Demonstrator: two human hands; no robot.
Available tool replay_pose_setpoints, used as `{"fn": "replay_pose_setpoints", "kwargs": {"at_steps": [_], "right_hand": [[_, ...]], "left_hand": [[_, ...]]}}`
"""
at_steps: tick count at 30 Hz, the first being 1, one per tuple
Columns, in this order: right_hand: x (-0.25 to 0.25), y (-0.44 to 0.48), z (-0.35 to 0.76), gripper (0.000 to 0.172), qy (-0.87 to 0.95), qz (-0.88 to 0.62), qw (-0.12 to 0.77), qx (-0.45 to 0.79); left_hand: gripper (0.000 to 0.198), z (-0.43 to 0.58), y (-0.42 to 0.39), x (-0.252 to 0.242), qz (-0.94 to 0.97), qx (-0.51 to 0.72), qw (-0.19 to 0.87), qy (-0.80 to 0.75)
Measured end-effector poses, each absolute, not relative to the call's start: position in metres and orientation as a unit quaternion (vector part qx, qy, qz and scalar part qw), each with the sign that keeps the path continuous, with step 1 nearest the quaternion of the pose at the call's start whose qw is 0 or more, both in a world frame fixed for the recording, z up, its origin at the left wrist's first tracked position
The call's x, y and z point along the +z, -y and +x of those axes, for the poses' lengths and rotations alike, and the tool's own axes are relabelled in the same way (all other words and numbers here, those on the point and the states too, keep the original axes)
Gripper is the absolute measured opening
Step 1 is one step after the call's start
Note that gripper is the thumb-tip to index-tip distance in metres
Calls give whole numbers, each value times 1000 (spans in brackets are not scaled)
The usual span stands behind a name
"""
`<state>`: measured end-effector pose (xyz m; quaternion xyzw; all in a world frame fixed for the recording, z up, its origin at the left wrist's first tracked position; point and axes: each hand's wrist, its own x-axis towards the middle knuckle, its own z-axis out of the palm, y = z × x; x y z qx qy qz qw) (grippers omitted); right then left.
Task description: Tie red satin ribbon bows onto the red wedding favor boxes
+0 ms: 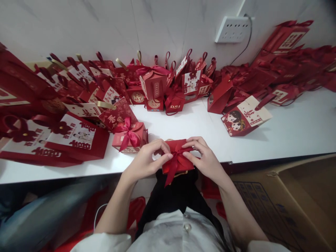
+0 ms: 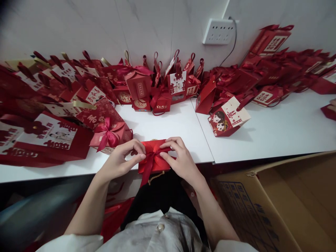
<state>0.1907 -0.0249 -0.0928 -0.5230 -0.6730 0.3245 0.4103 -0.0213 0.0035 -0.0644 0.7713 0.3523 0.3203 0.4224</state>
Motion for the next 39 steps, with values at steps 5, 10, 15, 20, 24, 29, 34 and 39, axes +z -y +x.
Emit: {"fn": "replay_pose_setpoints", "kwargs": {"at_steps": [5,10,15,20,24,29,34,39], "right_hand": [[-94,26,190,10,664,-521,410,345],[-97,27,189,12,656,-518,409,367],[-99,27,188,12,634,-512,408,412],[-101,28,188,11,619,-512,418,426],[-102,28,190,11,616,-514,419,426],[-101,29,189,13,618,-509,424,424],[-102,30,188,37,566,-532,448,443],[-101,23,186,27,544,-574,421,445]], "left_hand": [[22,-18,-11,-61,768,285,453,-353],[24,-12,-17,-56,701,246,574,-344],[23,-16,-20,-55,615,210,673,-354],[22,-24,-4,-60,602,260,613,-440],[23,-25,14,-65,616,369,449,-532],[21,-22,23,-68,653,323,405,-553],[27,-19,23,-70,639,294,467,-537],[24,-18,23,-74,583,323,522,-532]]}}
